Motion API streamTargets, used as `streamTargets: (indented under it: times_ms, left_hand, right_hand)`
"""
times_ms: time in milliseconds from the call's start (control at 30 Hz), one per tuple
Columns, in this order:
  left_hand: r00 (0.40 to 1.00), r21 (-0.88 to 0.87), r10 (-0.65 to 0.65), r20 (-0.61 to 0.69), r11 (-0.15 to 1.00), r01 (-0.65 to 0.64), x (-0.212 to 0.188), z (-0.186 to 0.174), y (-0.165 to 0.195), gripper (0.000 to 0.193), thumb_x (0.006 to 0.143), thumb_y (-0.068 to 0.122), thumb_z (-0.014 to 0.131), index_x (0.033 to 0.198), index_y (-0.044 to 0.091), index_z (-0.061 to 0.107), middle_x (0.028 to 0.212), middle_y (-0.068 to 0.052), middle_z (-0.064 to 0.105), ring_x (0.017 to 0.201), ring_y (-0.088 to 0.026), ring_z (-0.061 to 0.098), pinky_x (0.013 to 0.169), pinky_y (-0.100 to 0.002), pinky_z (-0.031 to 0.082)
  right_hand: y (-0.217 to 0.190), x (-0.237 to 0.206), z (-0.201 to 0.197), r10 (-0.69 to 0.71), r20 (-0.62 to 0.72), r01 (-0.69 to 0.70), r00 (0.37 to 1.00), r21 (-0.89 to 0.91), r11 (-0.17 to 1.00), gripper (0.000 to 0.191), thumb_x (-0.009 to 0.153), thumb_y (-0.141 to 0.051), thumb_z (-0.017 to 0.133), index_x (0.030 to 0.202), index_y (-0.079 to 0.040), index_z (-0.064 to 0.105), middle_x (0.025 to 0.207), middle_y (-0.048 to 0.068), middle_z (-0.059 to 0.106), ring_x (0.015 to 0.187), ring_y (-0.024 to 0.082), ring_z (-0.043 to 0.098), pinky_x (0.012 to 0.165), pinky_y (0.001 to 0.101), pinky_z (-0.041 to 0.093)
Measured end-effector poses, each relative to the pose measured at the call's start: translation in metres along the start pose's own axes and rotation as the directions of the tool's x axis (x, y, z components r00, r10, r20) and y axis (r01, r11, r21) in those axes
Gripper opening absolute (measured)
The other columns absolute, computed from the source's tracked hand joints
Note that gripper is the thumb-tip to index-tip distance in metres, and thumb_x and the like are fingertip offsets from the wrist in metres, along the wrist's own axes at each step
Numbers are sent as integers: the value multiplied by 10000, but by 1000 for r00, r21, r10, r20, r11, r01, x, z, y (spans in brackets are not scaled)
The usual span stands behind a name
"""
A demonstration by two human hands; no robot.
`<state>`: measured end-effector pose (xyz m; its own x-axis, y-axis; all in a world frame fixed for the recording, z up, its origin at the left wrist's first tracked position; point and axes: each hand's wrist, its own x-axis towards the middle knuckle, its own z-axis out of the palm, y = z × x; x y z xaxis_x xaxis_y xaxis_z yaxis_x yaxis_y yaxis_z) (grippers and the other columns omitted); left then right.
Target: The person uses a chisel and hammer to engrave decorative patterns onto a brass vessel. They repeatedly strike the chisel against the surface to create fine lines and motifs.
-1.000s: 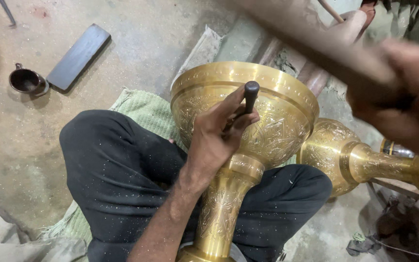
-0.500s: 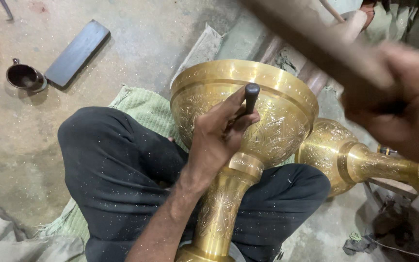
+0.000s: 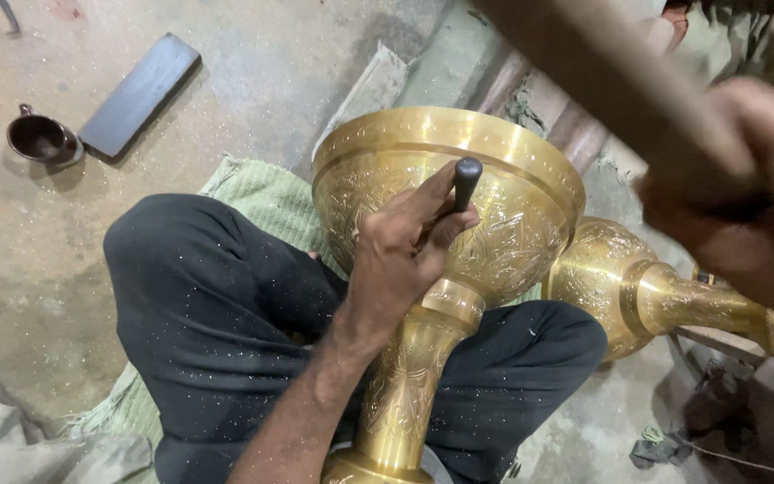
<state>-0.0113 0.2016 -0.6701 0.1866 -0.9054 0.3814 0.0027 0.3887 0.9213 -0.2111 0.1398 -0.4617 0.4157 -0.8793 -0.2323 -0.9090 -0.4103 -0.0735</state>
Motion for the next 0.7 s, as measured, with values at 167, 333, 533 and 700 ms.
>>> streamTargets:
  times_ms: [167, 333, 533, 700]
  left_hand:
    - [999, -6, -28, 17, 1000, 28, 0, 1, 2, 398, 1072, 200, 660, 1441, 65, 592, 938, -81, 785, 665, -99, 703, 464, -235, 600]
    - [996, 37, -73, 47, 997, 72, 1, 0, 3, 335, 1112, 182, 641, 1424, 86, 567, 974, -87, 781, 652, -65, 727, 478, -239, 582]
    - [998, -56, -58, 25, 997, 59, 0, 1, 5, 439, 1046, 164, 669, 1459, 63, 561, 880, -94, 771, 647, -112, 688, 478, -254, 586]
    - [1000, 55, 28, -11, 998, -27, 0, 3, 6, 415, 1035, 185, 688, 1423, 71, 592, 986, -93, 783, 778, -131, 754, 579, -262, 618]
  right_hand:
    - [-9, -8, 2, 153, 32, -148, 988, -111, 983, 236, 895, -61, 791, 1088, -58, 655, 812, 100, 669, 655, 164, 702, 588, 315, 573]
    - [-17, -13, 6, 174, 59, -142, 983, -355, 924, 315, 815, -129, 829, 1079, -114, 657, 762, 71, 686, 655, 125, 713, 616, 296, 565]
    - [-18, -13, 2, 56, -26, -60, 998, -200, 978, 305, 783, -50, 811, 1049, -59, 663, 728, 94, 665, 645, 152, 639, 582, 324, 543]
    - [-31, -14, -2, 86, -145, -86, 986, 2, 996, 237, 880, -75, 783, 1046, -52, 614, 744, 99, 660, 603, 147, 648, 557, 335, 518]
